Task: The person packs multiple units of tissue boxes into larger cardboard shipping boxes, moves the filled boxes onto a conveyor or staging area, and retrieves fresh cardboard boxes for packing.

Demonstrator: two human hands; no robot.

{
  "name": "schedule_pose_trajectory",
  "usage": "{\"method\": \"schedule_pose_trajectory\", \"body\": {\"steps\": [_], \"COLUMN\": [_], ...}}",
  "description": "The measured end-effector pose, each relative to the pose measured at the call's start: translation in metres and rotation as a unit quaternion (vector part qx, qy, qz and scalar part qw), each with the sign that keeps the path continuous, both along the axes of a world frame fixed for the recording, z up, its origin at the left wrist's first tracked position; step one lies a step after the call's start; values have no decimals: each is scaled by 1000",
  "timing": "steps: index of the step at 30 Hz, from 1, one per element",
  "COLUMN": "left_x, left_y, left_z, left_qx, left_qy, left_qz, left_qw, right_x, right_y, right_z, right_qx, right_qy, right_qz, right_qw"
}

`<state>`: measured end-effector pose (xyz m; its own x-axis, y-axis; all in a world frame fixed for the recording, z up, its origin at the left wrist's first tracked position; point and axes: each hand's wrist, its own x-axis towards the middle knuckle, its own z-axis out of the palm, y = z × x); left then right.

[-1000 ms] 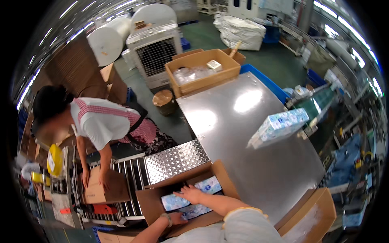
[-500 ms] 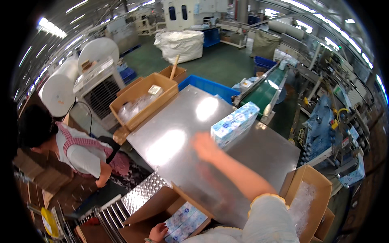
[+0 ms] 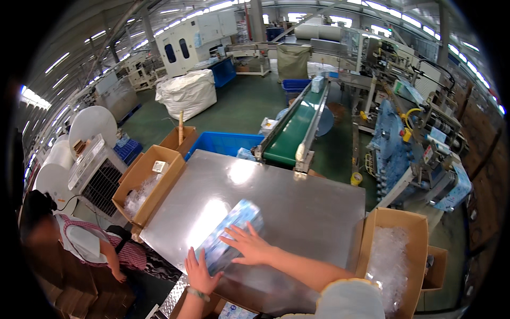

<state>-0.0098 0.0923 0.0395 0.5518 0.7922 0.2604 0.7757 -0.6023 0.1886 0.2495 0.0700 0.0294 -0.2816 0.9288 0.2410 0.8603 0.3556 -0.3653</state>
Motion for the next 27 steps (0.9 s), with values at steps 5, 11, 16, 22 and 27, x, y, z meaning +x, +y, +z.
{"method": "schedule_pose_trajectory", "body": {"steps": [5, 11, 16, 22, 27], "left_x": [22, 3, -63, -239, -264], "left_y": [44, 14, -39, -171, -240], "left_z": [-28, 16, 90, 11, -33], "left_qx": [-143, 32, 3, -261, -46], "left_qy": [71, -8, -362, -581, -154], "left_qz": [67, -37, 7, 167, 153], "left_qw": [985, 999, 932, 753, 975], "right_x": [116, 209, 158, 181, 163], "right_y": [-154, -397, -496, -514, -522], "right_z": [1, -129, -242, -284, -253], "right_qx": [28, -75, -296, -167, -176], "right_qy": [-60, 53, 105, 88, 118], "right_qz": [-349, -868, -814, -767, -756], "right_qw": [935, 489, 488, 614, 620]}}
